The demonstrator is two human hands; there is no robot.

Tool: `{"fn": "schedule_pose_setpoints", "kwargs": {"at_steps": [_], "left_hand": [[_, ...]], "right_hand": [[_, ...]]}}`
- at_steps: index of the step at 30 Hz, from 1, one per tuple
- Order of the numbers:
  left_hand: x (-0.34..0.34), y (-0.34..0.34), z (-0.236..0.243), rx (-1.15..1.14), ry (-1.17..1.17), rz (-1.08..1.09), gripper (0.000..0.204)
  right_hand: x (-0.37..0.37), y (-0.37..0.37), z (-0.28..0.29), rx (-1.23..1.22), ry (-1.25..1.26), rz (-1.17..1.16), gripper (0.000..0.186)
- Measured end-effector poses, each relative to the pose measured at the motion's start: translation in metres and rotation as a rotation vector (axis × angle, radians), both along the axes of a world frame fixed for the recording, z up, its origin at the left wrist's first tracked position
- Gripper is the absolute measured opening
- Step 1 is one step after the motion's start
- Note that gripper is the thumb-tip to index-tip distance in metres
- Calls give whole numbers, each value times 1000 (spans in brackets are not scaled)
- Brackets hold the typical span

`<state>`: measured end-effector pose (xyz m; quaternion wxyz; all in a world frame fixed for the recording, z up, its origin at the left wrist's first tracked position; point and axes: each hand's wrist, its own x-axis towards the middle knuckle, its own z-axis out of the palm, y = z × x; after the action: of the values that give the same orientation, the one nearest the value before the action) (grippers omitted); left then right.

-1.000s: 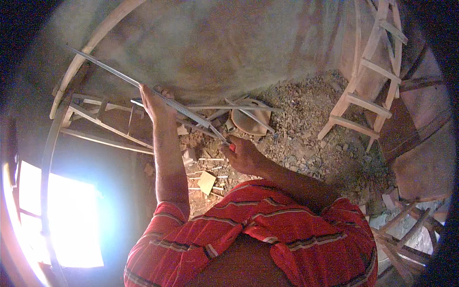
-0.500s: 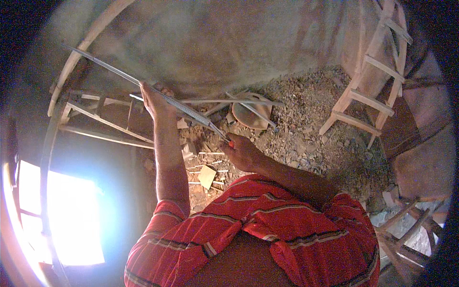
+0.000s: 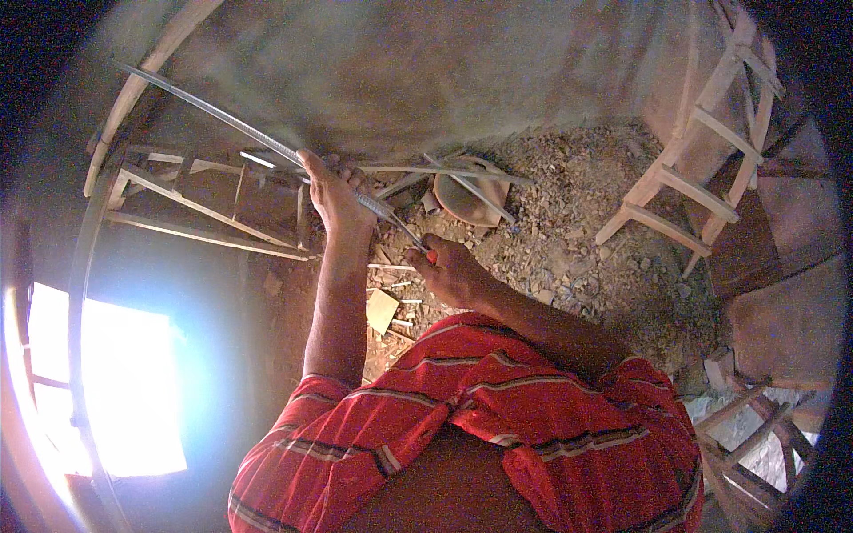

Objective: The person measures a metal stud with a tape measure, then marks and cuts a section from another metal stud using tin snips by hand.

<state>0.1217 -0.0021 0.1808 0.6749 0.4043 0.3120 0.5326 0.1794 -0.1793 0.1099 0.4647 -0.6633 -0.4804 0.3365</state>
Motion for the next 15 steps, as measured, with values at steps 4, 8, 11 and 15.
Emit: {"fn": "schedule_pose_setpoints", "kwargs": {"at_steps": [4,8,11,15], "left_hand": [[0,-2,9,-27,-3,44,56],[-4,-4,11,17,1,46,57],[-4,-5,12,23,13,60,57],[-3,-8,15,29,4,68,57]], "right_hand": [[-2,3,0,18,-37,6,37],[-4,5,3,-20,-18,22,36],[-2,5,2,-14,56,65,36],[-4,9,-10,62,16,44,36]]}}
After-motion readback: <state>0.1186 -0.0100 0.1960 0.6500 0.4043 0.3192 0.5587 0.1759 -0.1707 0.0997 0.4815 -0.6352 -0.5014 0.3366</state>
